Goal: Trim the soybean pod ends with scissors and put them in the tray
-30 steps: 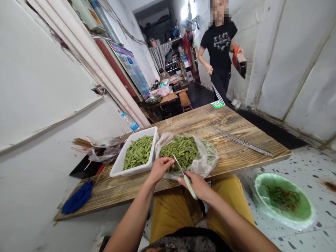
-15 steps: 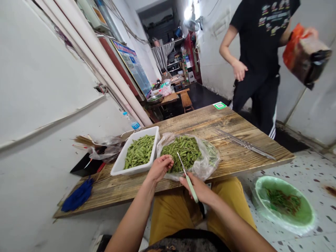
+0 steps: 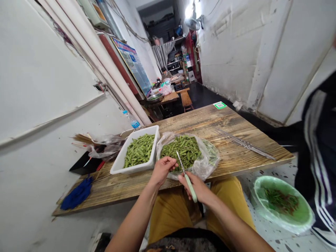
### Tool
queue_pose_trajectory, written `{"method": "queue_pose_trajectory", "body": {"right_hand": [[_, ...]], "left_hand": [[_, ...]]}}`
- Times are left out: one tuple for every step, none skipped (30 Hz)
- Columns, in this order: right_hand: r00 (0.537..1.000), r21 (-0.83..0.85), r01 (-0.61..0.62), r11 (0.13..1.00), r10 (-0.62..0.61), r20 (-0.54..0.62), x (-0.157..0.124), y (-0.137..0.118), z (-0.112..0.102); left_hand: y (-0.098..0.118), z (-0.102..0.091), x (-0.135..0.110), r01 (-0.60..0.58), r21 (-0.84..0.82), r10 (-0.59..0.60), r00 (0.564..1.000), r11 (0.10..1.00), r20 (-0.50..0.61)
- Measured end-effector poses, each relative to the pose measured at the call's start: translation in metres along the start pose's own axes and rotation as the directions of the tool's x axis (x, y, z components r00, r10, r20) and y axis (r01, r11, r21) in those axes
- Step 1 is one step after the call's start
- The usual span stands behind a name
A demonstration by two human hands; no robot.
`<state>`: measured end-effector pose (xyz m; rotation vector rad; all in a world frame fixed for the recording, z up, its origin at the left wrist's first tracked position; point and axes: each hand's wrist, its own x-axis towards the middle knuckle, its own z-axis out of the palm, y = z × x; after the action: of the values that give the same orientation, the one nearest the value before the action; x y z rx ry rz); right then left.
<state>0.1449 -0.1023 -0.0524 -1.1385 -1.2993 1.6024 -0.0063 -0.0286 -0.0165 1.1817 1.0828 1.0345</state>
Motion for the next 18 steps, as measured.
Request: {"method": "queue_pose_trajectory", "body": {"right_hand": [[1.0,-0.001,0.002,1.0,-0.002,-0.001,0.0,-0.001,0.0],[1.0,-0.004,0.002,1.0,-0.002,-0.002,0.0,-0.002,0.0],[1.0,-0.004,-0.003,1.0,0.003,-0.005,0.0,-0.003,0.001],[1.0,0.0,-0.011,1.0,0.011,-0.007,0.0,-0.005,0.001],[1.0,0.009,-0.024,1.0,0.024,-0.009,0.0,-0.006,0.001],[0.999,0.024,-0.045,0.999,0.045,-0.014,0.0,-0.007,0.002],[0.997,0.044,-0.072,0.996,0.073,-0.018,0.0,-0.009,0.002],[0.994,0.065,-0.101,0.993,0.103,-0.022,0.001,-0.009,0.002],[0.992,0.084,-0.123,0.989,0.126,-0.026,0.001,-0.009,0.002],[0.99,0.098,-0.133,0.986,0.136,-0.03,0.001,-0.008,0.002],[0.99,0.106,-0.131,0.986,0.136,-0.033,0.001,-0.006,0.001],[0.991,0.106,-0.122,0.987,0.126,-0.033,0.001,-0.004,0.0],[0.993,0.098,-0.107,0.989,0.11,-0.033,0.002,-0.001,-0.002],[0.995,0.083,-0.091,0.992,0.095,-0.036,0.002,0.002,-0.003],[0.996,0.066,-0.079,0.995,0.082,-0.043,0.003,0.005,-0.004],[0.996,0.049,-0.071,0.996,0.074,-0.05,0.003,0.007,-0.005],[0.996,0.038,-0.065,0.997,0.067,-0.054,0.003,0.008,-0.005],[0.997,0.033,-0.06,0.998,0.062,-0.055,0.003,0.008,-0.005]], "left_hand": [[0.0,0.001,-0.001,-0.005,0.012,0.005,1.0,1.0,-0.007],[0.0,0.003,-0.001,-0.009,0.022,0.01,1.0,1.0,-0.013],[0.0,0.004,-0.002,-0.015,0.033,0.016,1.0,0.999,-0.016],[-0.001,0.006,-0.003,-0.022,0.047,0.023,1.0,0.999,-0.017],[-0.002,0.008,-0.003,-0.03,0.064,0.031,0.999,0.998,-0.018],[-0.004,0.011,-0.004,-0.037,0.083,0.038,0.999,0.996,-0.02],[-0.006,0.012,-0.004,-0.042,0.103,0.044,0.999,0.994,-0.022],[-0.008,0.012,-0.005,-0.047,0.124,0.05,0.999,0.991,-0.022],[-0.009,0.01,-0.004,-0.056,0.151,0.06,0.998,0.987,-0.027],[-0.008,0.005,-0.003,-0.077,0.187,0.086,0.995,0.979,-0.045],[-0.006,-0.002,-0.001,-0.112,0.239,0.136,0.987,0.964,-0.086],[-0.001,-0.013,0.001,-0.157,0.313,0.213,0.965,0.937,-0.151],[0.005,-0.026,0.005,-0.198,0.408,0.31,0.923,0.891,-0.229],[0.013,-0.039,0.01,-0.22,0.524,0.42,0.856,0.823,-0.301],[0.022,-0.053,0.014,-0.204,0.642,0.518,0.782,0.739,-0.347],[0.03,-0.065,0.02,-0.158,0.75,0.585,0.734,0.642,-0.345],[0.037,-0.074,0.025,-0.1,0.84,0.632,0.707,0.533,-0.317],[0.043,-0.079,0.03,-0.055,0.902,0.66,0.7,0.429,-0.272]]}}
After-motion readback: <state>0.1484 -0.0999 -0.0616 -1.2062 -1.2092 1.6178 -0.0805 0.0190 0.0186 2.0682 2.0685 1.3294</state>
